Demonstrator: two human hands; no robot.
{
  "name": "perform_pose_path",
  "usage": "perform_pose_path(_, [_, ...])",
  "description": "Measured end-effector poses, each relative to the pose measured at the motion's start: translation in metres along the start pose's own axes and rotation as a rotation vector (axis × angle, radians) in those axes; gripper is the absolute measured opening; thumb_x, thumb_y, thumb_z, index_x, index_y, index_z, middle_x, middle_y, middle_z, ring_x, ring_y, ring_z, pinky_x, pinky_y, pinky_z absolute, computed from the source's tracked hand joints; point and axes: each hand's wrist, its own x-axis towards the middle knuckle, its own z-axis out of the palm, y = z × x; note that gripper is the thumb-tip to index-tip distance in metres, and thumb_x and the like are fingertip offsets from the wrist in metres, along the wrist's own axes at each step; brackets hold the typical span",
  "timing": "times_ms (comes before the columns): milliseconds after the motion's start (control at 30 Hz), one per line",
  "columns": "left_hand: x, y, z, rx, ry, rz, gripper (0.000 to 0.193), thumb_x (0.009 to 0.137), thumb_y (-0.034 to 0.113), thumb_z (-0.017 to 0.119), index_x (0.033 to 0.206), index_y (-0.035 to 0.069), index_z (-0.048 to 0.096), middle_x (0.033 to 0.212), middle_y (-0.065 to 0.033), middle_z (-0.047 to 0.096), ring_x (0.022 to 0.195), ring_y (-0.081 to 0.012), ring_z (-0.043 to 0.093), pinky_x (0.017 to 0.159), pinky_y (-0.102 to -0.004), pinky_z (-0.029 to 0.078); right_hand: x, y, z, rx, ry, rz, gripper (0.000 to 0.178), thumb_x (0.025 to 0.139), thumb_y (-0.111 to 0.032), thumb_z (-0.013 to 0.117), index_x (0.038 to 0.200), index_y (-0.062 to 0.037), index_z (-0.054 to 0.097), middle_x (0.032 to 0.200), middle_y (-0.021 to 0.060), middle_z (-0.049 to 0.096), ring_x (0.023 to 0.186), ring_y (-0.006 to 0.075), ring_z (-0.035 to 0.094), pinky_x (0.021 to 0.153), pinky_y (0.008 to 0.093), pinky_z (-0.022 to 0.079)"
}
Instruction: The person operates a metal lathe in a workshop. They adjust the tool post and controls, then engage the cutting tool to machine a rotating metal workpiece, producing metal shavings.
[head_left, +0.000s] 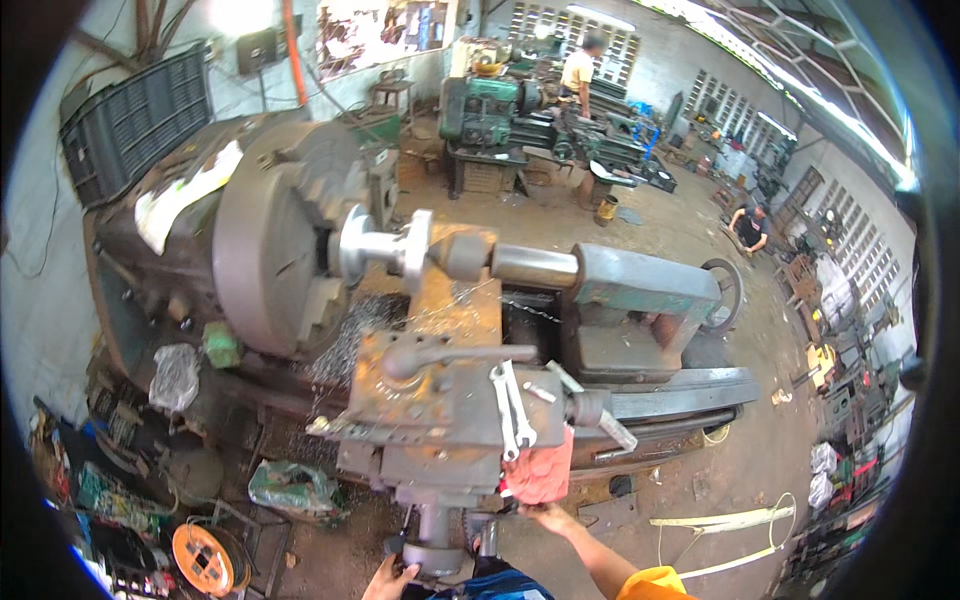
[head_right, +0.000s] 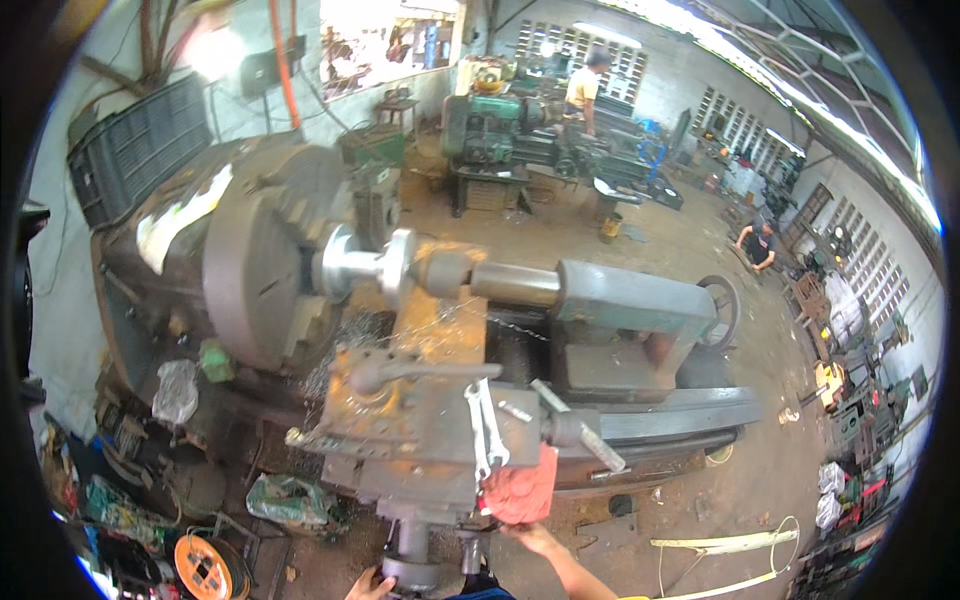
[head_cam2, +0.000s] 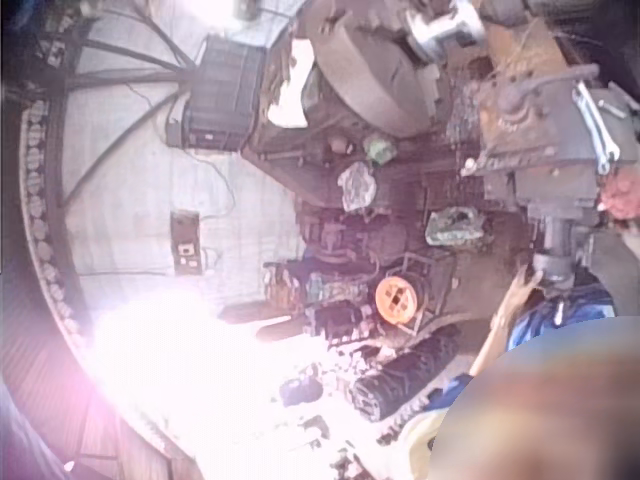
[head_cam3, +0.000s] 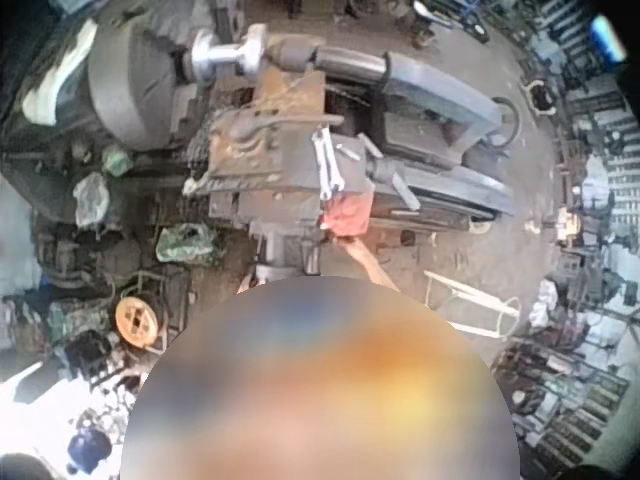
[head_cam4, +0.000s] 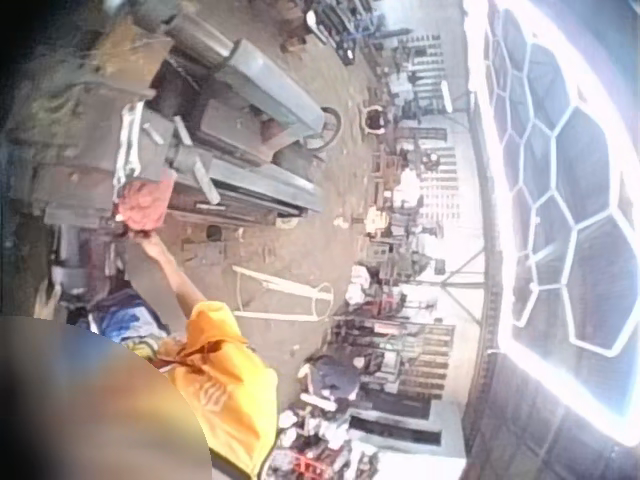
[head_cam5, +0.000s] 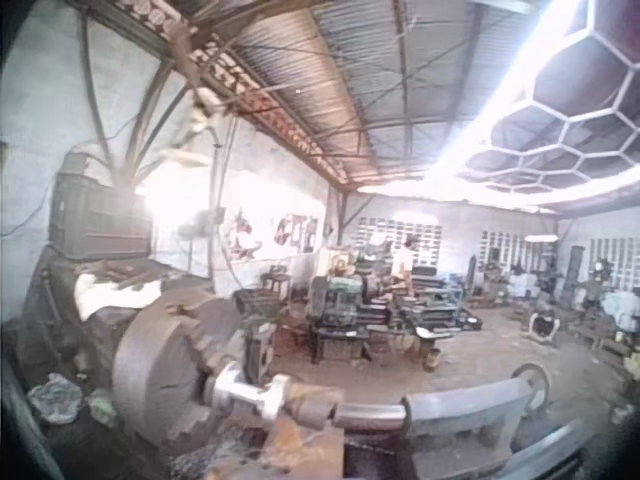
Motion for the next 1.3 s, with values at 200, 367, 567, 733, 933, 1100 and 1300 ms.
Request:
perform_pose_path(200, [-0.047, 0.013, 0.031, 0.078, 0.139, -0.347, 0.072, 0.093, 0.045, 0.067, 0.144, -0.001, 0.044, 0.136, -0.0269, 0.056, 0.126, -0.0347, 0.055, 0.106, -0.0426, 0.044, 0.000, 0.010, -0.003, 0.092, -0.085, -0.018, 0.065, 0.088, -0.038, 0.078, 0.138, -0.0026, 0.055, 0.135, 0.0094, 0.061, 0.125, 0.0205, 0.055, 0.108, 0.0348, 0.041])
perform_pose_path(367, [-0.078, 0.008, 0.047, 0.053, 0.002, -0.511, 0.061, 0.094, 0.042, 0.067, 0.135, -0.003, 0.054, 0.132, -0.0278, 0.059, 0.124, -0.0384, 0.056, 0.104, -0.0431, 0.045, -0.012, 0.011, -0.009, 0.111, 0.082, -0.122, 0.070, 0.083, -0.046, 0.080, 0.130, 0.0004, 0.058, 0.126, 0.0166, 0.064, 0.117, 0.0271, 0.061, 0.100, 0.0396, 0.047])
perform_pose_path(567, [-0.071, 0.010, 0.068, 0.143, 0.005, -0.484, 0.056, 0.095, 0.039, 0.066, 0.130, -0.004, 0.058, 0.128, -0.0280, 0.061, 0.121, -0.0393, 0.057, 0.102, -0.0434, 0.047, -0.030, 0.066, -0.014, -0.162, 0.647, -0.158, 0.065, 0.074, -0.045, 0.086, 0.110, 0.0018, 0.058, 0.109, 0.0211, 0.060, 0.101, 0.0370, 0.061, 0.090, 0.0437, 0.050])
perform_pose_path(733, [-0.044, 0.013, 0.088, 0.237, 0.027, -0.360, 0.054, 0.096, 0.037, 0.065, 0.129, -0.004, 0.059, 0.125, -0.0278, 0.061, 0.118, -0.0386, 0.059, 0.099, -0.0435, 0.047, -0.045, 0.094, -0.032, -0.095, 0.287, 0.077, 0.053, 0.080, -0.049, 0.080, 0.096, 0.0001, 0.067, 0.094, 0.0175, 0.070, 0.090, 0.0285, 0.068, 0.084, 0.0397, 0.053])
perform_pose_path(933, [-0.033, -0.005, 0.102, 0.327, 0.042, -0.223, 0.051, 0.097, 0.035, 0.064, 0.128, -0.005, 0.060, 0.123, -0.0276, 0.063, 0.114, -0.0378, 0.060, 0.096, -0.0436, 0.048, -0.061, 0.089, -0.009, -0.269, -0.192, 0.003, 0.047, 0.090, -0.053, 0.068, 0.102, -0.0081, 0.074, 0.098, 0.0107, 0.075, 0.095, 0.0229, 0.070, 0.085, 0.0361, 0.052])
perform_pose_path(1100, [-0.033, -0.035, 0.105, 0.406, 0.072, -0.119, 0.049, 0.097, 0.033, 0.063, 0.127, -0.005, 0.060, 0.120, -0.0274, 0.063, 0.111, -0.0371, 0.061, 0.094, -0.0436, 0.049, -0.044, 0.103, 0.028, -0.272, -0.316, -0.103, 0.048, 0.092, -0.055, 0.063, 0.098, -0.0094, 0.076, 0.094, 0.0091, 0.075, 0.092, 0.0254, 0.070, 0.084, 0.0388, 0.052])
perform_pose_path(1300, [-0.036, -0.078, 0.088, 0.885, 0.080, 0.363, 0.041, 0.098, 0.030, 0.062, 0.119, -0.005, 0.063, 0.107, -0.0247, 0.066, 0.098, -0.0334, 0.064, 0.084, -0.0426, 0.051, -0.048, 0.105, 0.045, -0.360, -0.329, -0.102, 0.052, 0.092, -0.056, 0.063, 0.107, -0.0077, 0.074, 0.087, 0.0104, 0.074, 0.085, 0.0242, 0.070, 0.081, 0.0405, 0.053])
